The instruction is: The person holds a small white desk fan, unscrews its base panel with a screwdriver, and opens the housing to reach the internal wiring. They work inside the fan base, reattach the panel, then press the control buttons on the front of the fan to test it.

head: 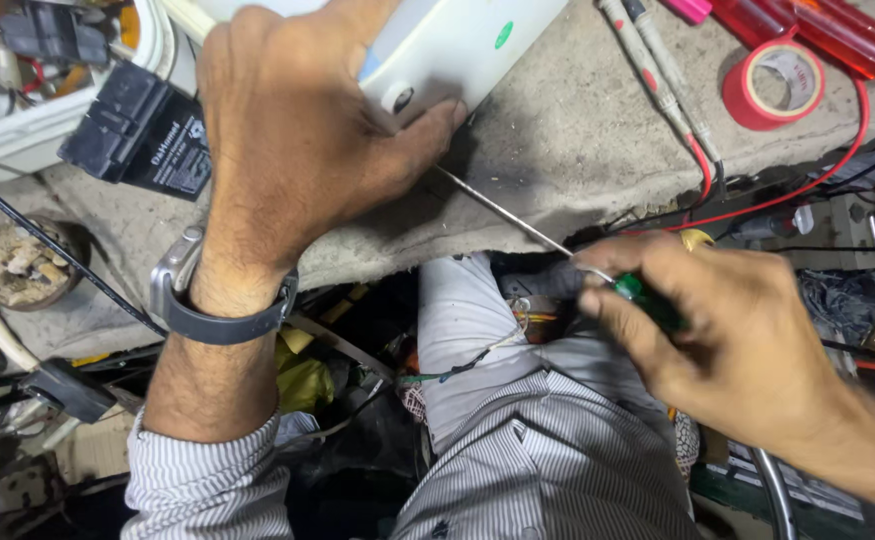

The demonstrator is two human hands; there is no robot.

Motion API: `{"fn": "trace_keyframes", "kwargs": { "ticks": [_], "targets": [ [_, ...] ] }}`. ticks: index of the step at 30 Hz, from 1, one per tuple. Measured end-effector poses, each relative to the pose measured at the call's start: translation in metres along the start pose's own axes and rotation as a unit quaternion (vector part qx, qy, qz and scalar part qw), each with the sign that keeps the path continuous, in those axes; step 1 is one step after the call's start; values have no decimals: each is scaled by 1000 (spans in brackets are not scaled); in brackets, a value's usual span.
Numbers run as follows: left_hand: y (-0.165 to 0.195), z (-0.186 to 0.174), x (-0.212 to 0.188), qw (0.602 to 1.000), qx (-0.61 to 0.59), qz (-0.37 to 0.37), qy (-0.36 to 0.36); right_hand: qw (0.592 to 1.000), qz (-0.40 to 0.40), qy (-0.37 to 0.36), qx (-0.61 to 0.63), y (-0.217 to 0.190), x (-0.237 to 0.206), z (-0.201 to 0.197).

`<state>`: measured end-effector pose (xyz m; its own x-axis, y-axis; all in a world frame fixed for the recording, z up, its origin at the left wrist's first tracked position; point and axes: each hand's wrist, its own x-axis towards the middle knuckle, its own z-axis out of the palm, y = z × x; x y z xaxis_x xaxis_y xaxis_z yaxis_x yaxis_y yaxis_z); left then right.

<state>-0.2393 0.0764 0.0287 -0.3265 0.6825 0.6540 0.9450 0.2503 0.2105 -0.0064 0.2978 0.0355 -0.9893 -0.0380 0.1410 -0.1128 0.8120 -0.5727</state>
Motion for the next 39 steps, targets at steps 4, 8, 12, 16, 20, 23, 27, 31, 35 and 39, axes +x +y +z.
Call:
{"fn": "trace_keyframes", "kwargs": {
  "ticks": [4, 8, 12, 16, 20, 23, 27, 31, 35, 39],
  "targets": [
    [0, 5, -5, 999, 28, -10, 14, 975, 129, 4, 180, 5, 9, -1],
    [0, 6, -15, 997, 62, 19, 44, 781, 395, -42, 482, 8, 12, 6],
    [-5, 9, -17, 997, 59, 38, 38, 998, 63, 1, 29, 7, -8, 8],
    [-7, 12, -18, 998, 51, 25, 29, 910, -207, 66, -354, 9, -11, 23],
    [-7, 10, -16, 992, 111, 28, 46, 803, 333, -14, 494, 13, 1, 26],
    [-5, 10, -15, 998, 56, 26, 30, 886, 267, -5, 379, 9, 1, 17],
    [-5, 10, -16, 998, 57, 25, 28, 968, -132, 52, -206, 0, -9, 19],
    [-5, 11, -15, 993, 89, 35, 69, 841, 295, -10, 454, 10, -3, 25],
    [-3, 12, -15, 995, 78, 32, 45, 829, 201, -9, 522, 14, 0, 21],
    [-6, 11, -16, 997, 76, 28, 16, 967, -135, 51, -210, -6, -5, 19]
  ]
}}
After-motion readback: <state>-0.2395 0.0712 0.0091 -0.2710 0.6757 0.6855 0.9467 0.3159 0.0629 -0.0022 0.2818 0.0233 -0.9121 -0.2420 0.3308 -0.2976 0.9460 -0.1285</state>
